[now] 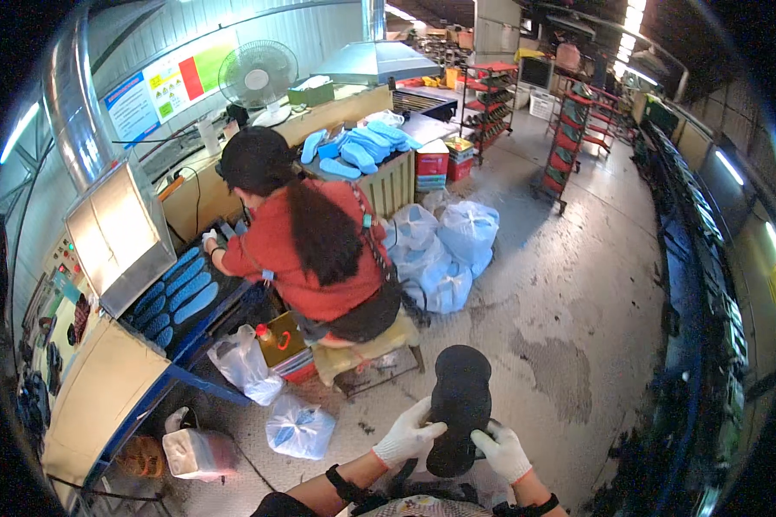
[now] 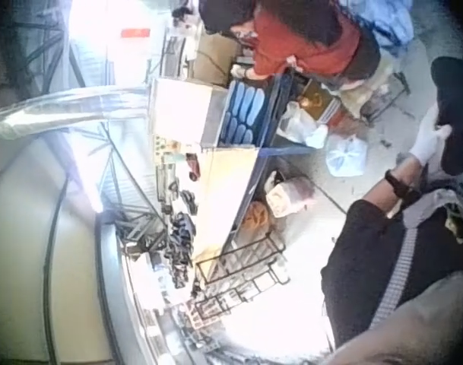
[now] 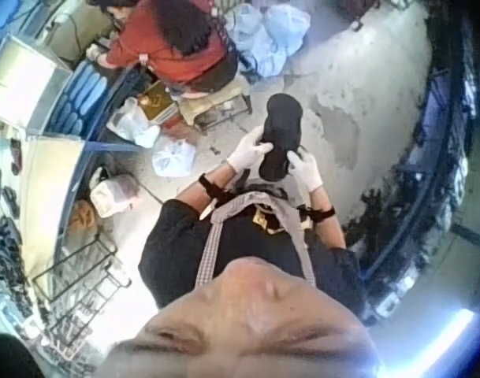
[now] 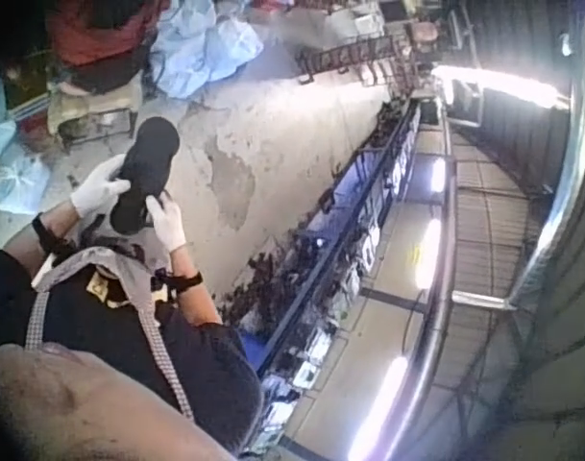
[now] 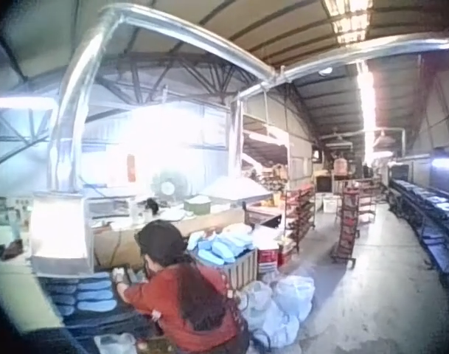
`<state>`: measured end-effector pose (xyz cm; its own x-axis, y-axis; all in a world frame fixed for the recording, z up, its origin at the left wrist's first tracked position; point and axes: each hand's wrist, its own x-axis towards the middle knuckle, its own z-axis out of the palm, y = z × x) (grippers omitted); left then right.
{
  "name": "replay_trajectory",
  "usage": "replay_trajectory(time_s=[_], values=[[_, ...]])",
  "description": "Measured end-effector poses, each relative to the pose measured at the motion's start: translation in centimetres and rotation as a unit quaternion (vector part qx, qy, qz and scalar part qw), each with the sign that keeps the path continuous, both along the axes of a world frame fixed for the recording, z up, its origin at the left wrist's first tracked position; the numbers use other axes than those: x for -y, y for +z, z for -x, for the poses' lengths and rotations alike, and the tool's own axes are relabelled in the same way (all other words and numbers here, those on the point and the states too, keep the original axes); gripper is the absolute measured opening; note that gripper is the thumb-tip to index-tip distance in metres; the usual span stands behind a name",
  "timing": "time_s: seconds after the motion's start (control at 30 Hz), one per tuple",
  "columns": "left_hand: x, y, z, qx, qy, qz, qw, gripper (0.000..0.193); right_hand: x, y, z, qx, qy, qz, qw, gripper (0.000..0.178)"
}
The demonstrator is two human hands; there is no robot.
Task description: The recorder takes shoe components (insoles and uppers) and places them into molds on a conveyor belt system in a shoe factory.
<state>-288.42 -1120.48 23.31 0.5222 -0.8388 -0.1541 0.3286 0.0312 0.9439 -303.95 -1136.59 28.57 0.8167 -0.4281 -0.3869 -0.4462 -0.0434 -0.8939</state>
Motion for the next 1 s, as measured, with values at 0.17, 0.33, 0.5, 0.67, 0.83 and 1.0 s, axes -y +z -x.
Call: replay_trajectory(time_s=[0.17, 0.33, 0.5, 0.67, 0.83, 1.0], values=[[13.4, 1.7, -6.2, -0.052, 0.014, -0.042, 0.998, 0.066, 15.2, -1.7, -7.5, -0.004, 0.013, -0.030, 0.999, 0.039], [23.4, 1.8, -12.4, -0.137, 0.111, 0.108, 0.978, 0.061, 27.3, -1.1, -16.7, 0.033, 0.114, -0.002, 0.993, 0.044], [31.9, 1.7, -17.1, -0.177, 0.153, 0.045, 0.971, 0.064, 36.6, -1.6, -23.3, 0.005, 0.128, -0.013, 0.992, 0.037], [38.5, -0.6, -23.2, -0.122, 0.191, 0.085, 0.970, 0.063, 43.5, -5.3, -30.3, -0.016, 0.126, 0.008, 0.992, 0.037], [44.1, -1.7, -29.7, -0.155, 0.224, 0.087, 0.958, 0.061, 50.0, -8.0, -38.1, 0.017, 0.126, -0.024, 0.992, 0.038], [46.6, -0.7, -34.9, -0.120, 0.309, 0.046, 0.942, 0.061, 53.0, -7.9, -45.9, 0.045, 0.093, -0.079, 0.991, 0.033]])
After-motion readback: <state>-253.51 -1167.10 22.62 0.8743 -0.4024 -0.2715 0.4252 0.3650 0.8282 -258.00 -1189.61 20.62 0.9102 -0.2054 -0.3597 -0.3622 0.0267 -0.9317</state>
